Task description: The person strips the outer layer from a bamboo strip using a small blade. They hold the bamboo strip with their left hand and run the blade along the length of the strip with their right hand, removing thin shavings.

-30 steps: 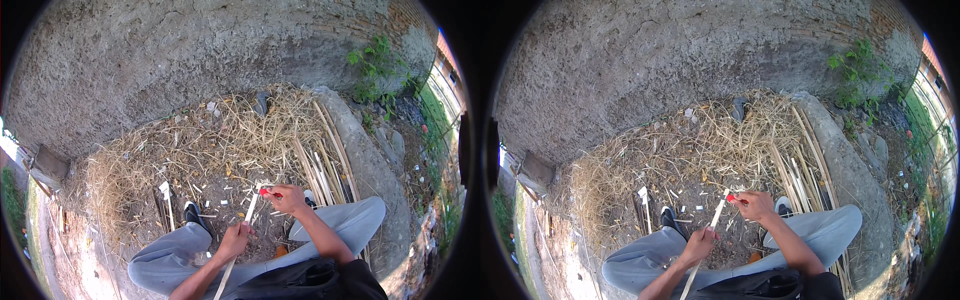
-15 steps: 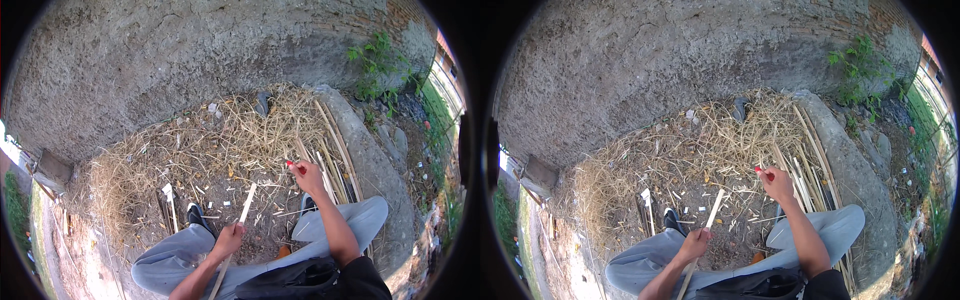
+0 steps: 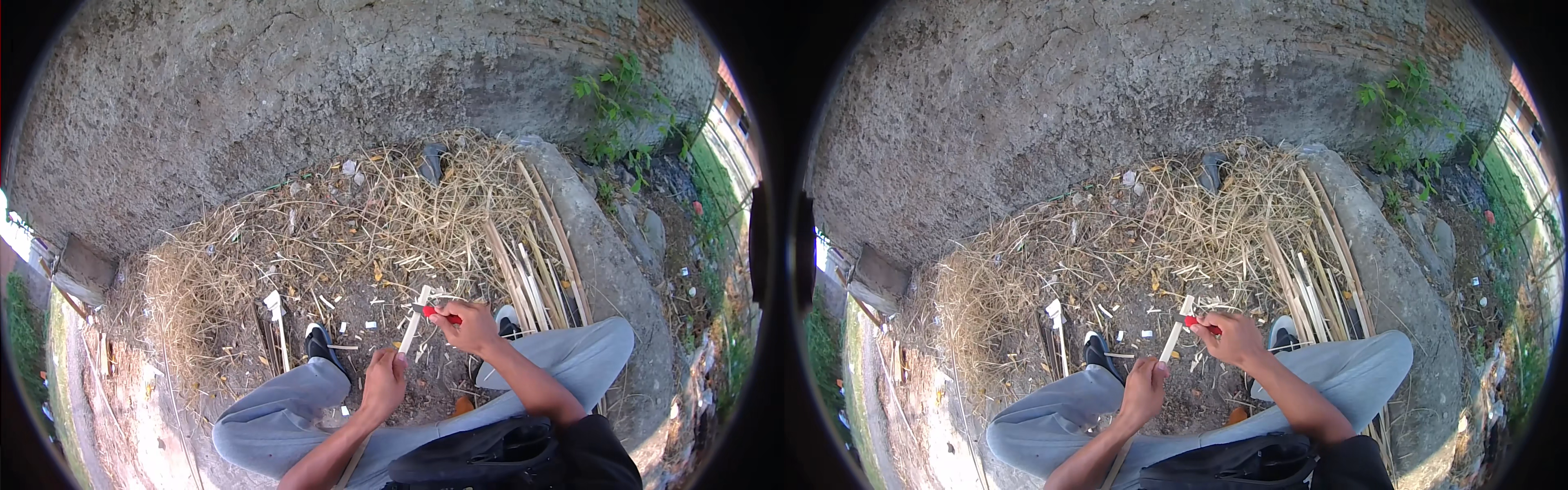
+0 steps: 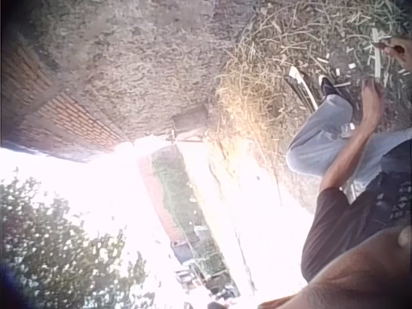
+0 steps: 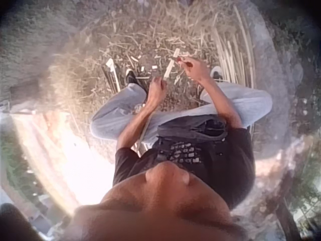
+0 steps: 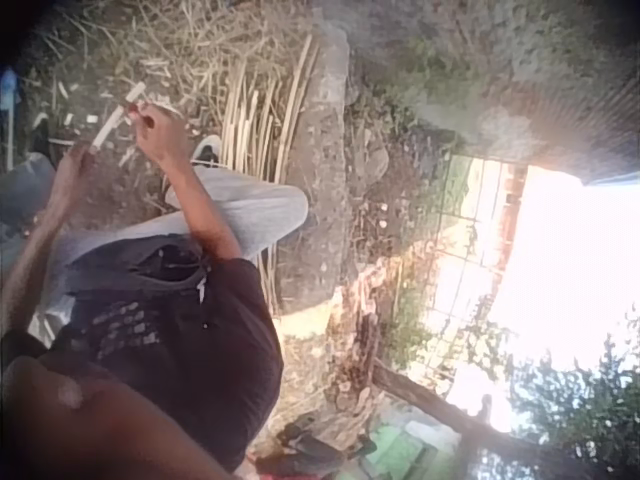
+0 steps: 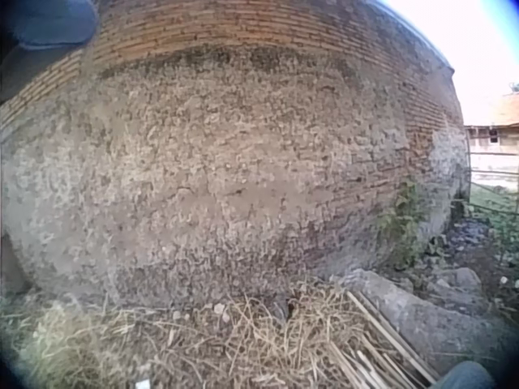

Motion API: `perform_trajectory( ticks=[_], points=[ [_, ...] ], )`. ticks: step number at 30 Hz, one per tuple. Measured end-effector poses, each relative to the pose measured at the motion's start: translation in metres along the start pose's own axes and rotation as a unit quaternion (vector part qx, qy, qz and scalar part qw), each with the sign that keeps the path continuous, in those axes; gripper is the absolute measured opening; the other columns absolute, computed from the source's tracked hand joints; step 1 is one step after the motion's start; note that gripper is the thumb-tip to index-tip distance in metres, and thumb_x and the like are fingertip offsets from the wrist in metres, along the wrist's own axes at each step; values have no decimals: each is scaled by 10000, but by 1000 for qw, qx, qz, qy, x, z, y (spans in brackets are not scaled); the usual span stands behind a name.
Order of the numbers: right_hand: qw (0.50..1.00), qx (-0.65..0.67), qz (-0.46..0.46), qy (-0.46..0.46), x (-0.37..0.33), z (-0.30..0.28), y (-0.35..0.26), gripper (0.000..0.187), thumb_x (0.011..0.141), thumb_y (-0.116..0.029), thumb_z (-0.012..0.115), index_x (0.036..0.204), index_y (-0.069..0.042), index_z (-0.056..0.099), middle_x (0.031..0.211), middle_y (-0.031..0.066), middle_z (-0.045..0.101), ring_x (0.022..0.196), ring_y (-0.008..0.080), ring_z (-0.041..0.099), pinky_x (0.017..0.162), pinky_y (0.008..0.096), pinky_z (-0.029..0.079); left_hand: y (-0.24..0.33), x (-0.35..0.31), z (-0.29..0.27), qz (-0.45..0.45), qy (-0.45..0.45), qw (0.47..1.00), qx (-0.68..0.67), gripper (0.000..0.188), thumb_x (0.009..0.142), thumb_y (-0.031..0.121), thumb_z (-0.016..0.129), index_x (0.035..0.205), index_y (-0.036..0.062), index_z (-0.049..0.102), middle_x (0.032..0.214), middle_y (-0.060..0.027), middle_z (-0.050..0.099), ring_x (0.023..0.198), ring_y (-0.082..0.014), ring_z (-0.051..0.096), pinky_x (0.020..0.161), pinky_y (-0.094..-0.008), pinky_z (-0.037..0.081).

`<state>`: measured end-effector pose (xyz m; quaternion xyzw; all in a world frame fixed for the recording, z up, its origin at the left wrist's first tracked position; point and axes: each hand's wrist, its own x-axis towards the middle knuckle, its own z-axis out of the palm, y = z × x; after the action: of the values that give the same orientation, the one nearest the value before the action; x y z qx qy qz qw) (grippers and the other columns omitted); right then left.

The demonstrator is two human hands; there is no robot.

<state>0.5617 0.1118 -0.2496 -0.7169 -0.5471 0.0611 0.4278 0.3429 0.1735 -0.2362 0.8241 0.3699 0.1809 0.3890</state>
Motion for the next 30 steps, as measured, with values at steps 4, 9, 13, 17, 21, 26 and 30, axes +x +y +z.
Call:
perform_trajectory(
  ticks=[4, 9, 13, 17, 21, 26, 30],
  points=[
    [1000, -11, 5, 5, -1, 5, 1, 245, 850, -332, 727, 851, -86, 718, 804, 83, 721, 684, 277, 698, 603, 368, 556, -3, -2, -3, 7, -44, 999, 0, 236, 1001, 138, 474, 883, -25, 598, 872, -226, 588, 751, -412, 592, 713, -474, 477],
    [999, -33, -11, 14, -3, 11, 10, 238, 856, -334, 720, 846, -96, 721, 767, 78, 712, 641, 274, 685, 572, 380, 539, 10, -7, -9, -38, -60, 997, -21, 238, 994, 144, 487, 876, -36, 588, 827, -231, 587, 754, -421, 596, 703, -462, 481],
    [955, -131, 263, 46, 9, -40, 109, 288, 897, -329, 679, 814, -54, 684, 662, 123, 676, 608, 309, 665, 543, 406, 492, 35, -35, -15, -10, -88, 995, -53, 269, 993, 172, 501, 857, -45, 583, 853, -252, 601, 760, -412, 616, 684, -457, 483],
    [970, 4, 212, 120, 26, -39, 80, 284, 896, -271, 703, 784, -18, 636, 638, 107, 630, 556, 224, 592, 545, 359, 443, 8, -12, -19, -79, -69, 994, -43, 340, 1029, 224, 445, 832, -11, 592, 720, -148, 588, 660, -240, 604, 638, -371, 466],
    [977, 121, 139, 105, 14, -12, 46, 298, 892, -296, 716, 810, -15, 660, 702, 130, 666, 605, 199, 642, 561, 307, 471, -11, -6, -5, -91, -44, 993, -53, 357, 1019, 258, 460, 816, -5, 591, 715, -189, 605, 669, -362, 618, 644, -443, 469],
    [996, 59, 63, 3, 8, -7, -2, 277, 875, -305, 729, 827, -35, 688, 749, 119, 698, 619, 249, 685, 562, 332, 524, -11, -3, -3, -91, -31, 994, -54, 345, 1013, 252, 469, 832, -11, 601, 761, -204, 612, 687, -353, 627, 648, -439, 467],
    [999, 30, 26, -5, 9, -4, -8, 276, 870, -324, 721, 835, -51, 700, 800, 109, 715, 669, 280, 705, 580, 357, 551, -13, -5, 1, -65, -27, 996, -56, 338, 1013, 252, 471, 858, -13, 610, 771, -208, 614, 679, -362, 621, 641, -446, 461]
  ],
)
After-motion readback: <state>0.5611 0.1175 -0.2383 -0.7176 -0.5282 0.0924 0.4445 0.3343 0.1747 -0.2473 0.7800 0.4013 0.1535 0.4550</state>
